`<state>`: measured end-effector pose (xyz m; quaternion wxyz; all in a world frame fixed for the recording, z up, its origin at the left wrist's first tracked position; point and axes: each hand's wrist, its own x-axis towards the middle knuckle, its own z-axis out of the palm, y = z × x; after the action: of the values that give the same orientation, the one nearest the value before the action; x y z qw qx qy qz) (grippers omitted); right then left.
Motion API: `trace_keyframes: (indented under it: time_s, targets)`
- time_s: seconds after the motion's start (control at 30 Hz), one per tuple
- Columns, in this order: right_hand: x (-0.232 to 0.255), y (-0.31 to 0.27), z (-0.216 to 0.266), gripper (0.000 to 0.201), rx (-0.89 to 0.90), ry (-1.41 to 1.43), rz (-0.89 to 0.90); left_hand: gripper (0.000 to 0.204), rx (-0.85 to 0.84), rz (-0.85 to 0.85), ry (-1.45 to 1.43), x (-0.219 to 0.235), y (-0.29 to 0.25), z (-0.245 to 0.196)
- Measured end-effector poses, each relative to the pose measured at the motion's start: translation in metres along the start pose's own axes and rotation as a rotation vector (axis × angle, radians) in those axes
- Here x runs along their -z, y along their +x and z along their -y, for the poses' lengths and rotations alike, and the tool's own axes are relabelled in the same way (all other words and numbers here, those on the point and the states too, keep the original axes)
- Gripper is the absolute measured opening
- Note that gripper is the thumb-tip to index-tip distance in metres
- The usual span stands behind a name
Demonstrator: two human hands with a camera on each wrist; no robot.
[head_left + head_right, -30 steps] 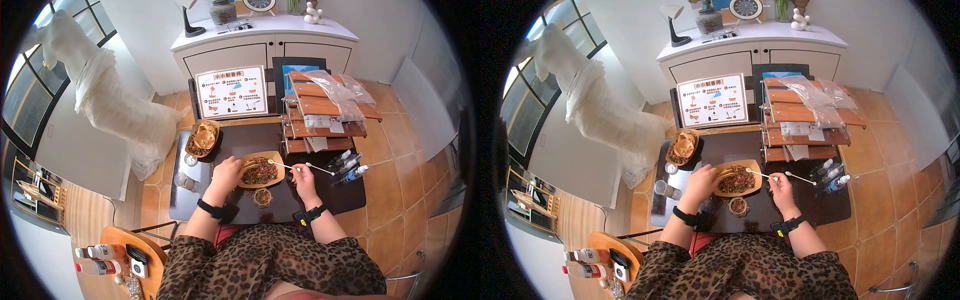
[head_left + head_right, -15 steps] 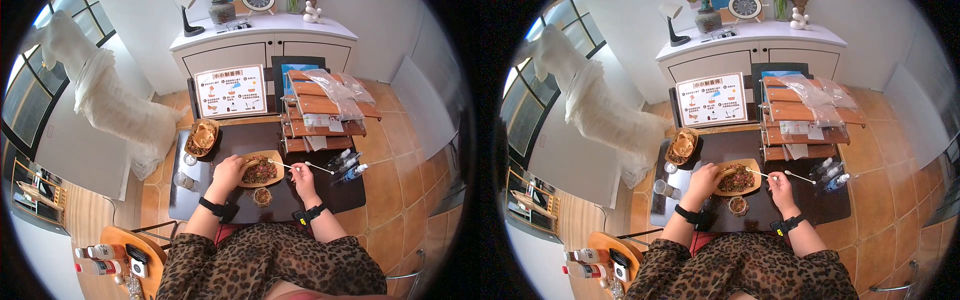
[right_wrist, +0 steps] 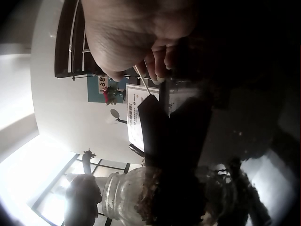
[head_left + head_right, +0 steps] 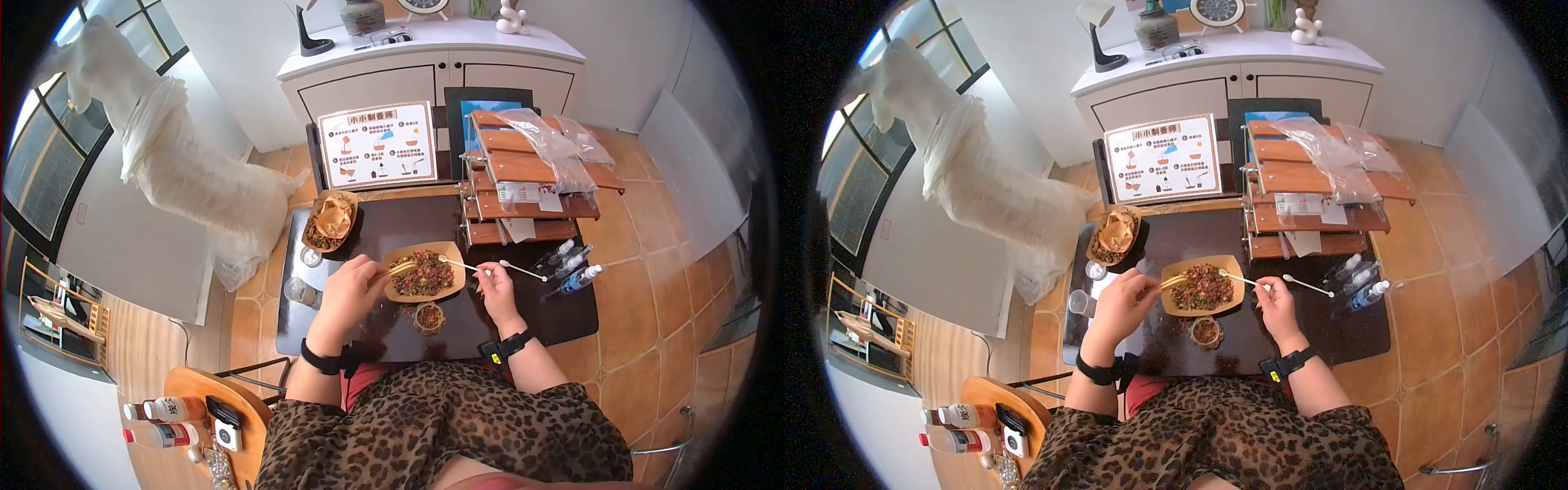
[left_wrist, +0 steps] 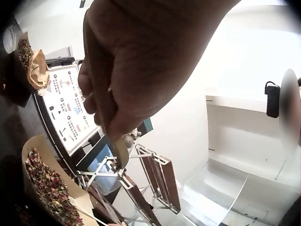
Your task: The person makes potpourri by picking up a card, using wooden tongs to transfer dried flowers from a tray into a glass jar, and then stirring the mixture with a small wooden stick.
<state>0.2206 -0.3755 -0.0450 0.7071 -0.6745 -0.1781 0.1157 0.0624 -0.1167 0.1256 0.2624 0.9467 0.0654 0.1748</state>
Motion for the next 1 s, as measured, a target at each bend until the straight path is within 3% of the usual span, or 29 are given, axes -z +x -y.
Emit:
trace_keyframes:
  time_s: [0.23, 0.47, 0.77, 1.0]
  targets:
    - [0.0, 0.0, -0.002, 0.017, -0.015, 0.015, -0.009, 0.011, -0.141, 0.133, -0.029, 0.008, -0.025, -0.019]
    - [0.0, 0.001, -0.004, 0.018, -0.017, 0.022, -0.007, 0.013, -0.111, 0.311, -0.008, -0.006, -0.036, -0.017]
    - [0.0, 0.001, -0.003, 0.018, -0.014, 0.015, -0.003, 0.017, -0.024, 0.206, 0.047, 0.0, -0.027, -0.014]
    - [0.0, 0.0, -0.002, 0.019, -0.02, 0.017, -0.002, 0.017, 0.032, 0.038, 0.186, -0.027, -0.011, 0.023]
